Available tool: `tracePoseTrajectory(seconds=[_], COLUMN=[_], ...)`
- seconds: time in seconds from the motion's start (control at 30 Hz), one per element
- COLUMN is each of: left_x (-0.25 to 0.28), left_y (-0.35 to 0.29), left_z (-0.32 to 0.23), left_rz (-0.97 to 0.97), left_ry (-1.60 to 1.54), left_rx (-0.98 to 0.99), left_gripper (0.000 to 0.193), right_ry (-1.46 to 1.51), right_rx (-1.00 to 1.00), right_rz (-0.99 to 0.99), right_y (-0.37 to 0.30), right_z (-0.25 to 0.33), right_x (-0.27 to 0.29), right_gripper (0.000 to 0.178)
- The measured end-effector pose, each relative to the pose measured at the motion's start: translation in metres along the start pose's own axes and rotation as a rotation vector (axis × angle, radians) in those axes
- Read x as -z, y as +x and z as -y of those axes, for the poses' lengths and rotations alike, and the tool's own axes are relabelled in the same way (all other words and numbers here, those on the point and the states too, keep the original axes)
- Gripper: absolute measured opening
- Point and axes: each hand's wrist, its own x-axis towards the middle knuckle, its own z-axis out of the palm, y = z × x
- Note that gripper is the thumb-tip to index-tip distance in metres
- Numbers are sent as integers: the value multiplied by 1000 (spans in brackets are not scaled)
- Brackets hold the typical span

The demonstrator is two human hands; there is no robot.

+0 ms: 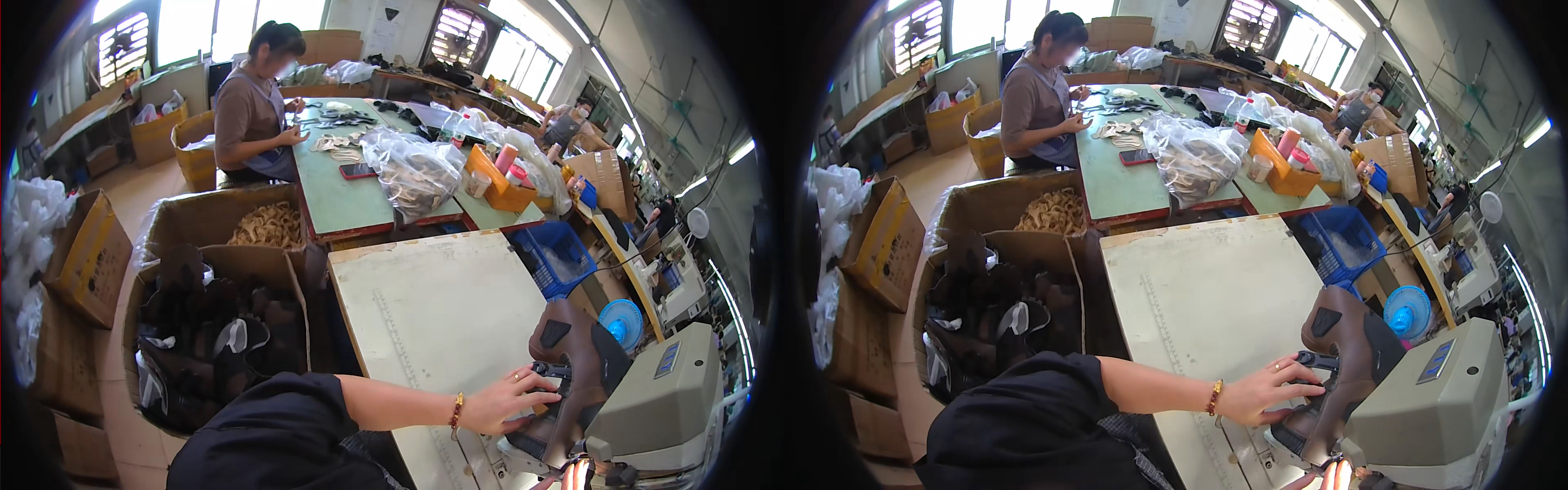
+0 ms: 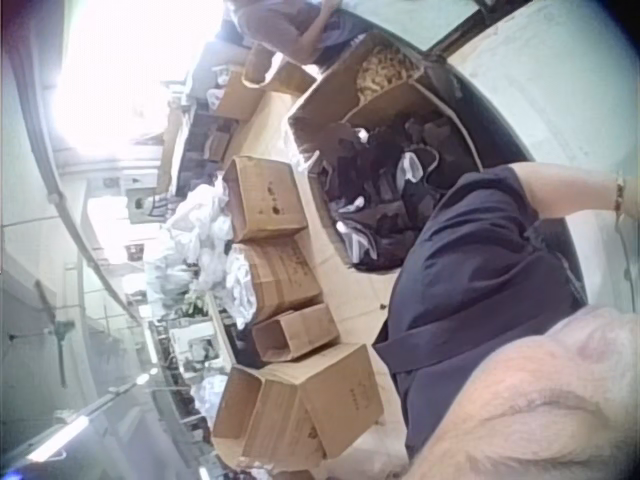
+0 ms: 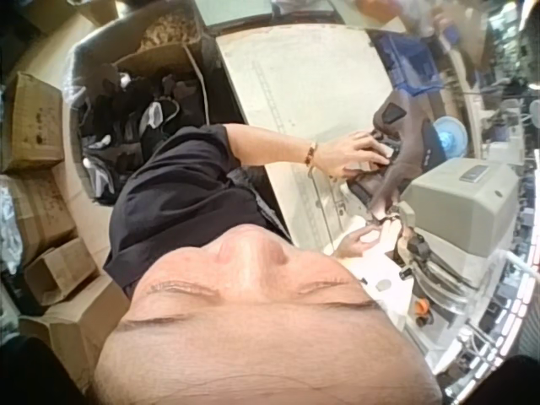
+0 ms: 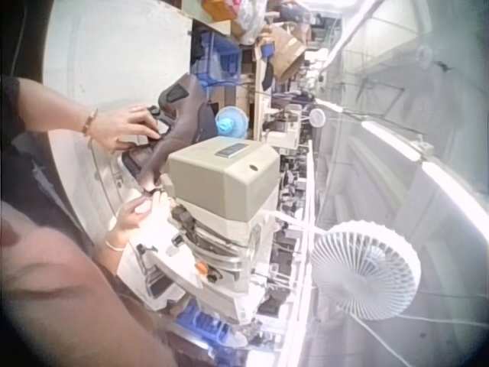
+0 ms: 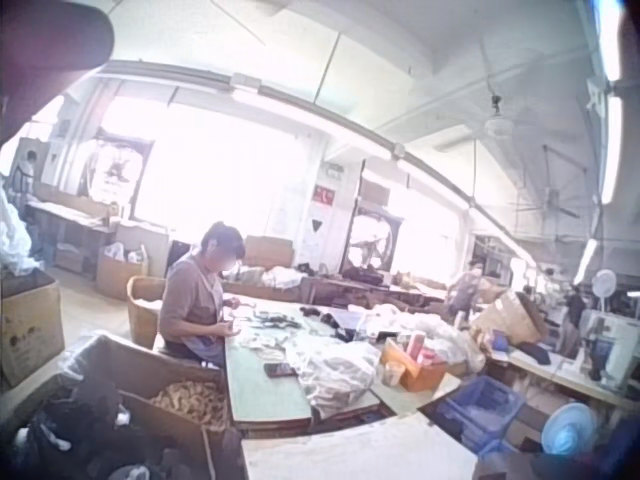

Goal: The person sews shoe upper components using an industrial sewing machine, guiding the panels under the needle by hand to stitch along the edges, and then retrieves another shoe upper from a box to sew.

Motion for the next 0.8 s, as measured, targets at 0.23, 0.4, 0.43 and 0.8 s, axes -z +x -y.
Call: tracePoseTrajectory(seconds=[0.23,0.4,0.43,0.8], left_x=[0,1,2,3], left_y=[1,-1,-2,-1], left_z=[1,2,2,-1], left_rz=[3,-8,-9,4], left_ry=[-3,1,2,12], left_rx=[-7,-9,-8,-13], left_gripper=[71,71,71,70], right_ry=[34,101,100,84], right_rx=[-31,-43,-10,-90], right_rz=[8,-5,-15,-15], right_y=[6,9,12,-8], right_z=[9,12,14,3], right_x=[4,2,3,-4], right_gripper=[15,16,16,17])
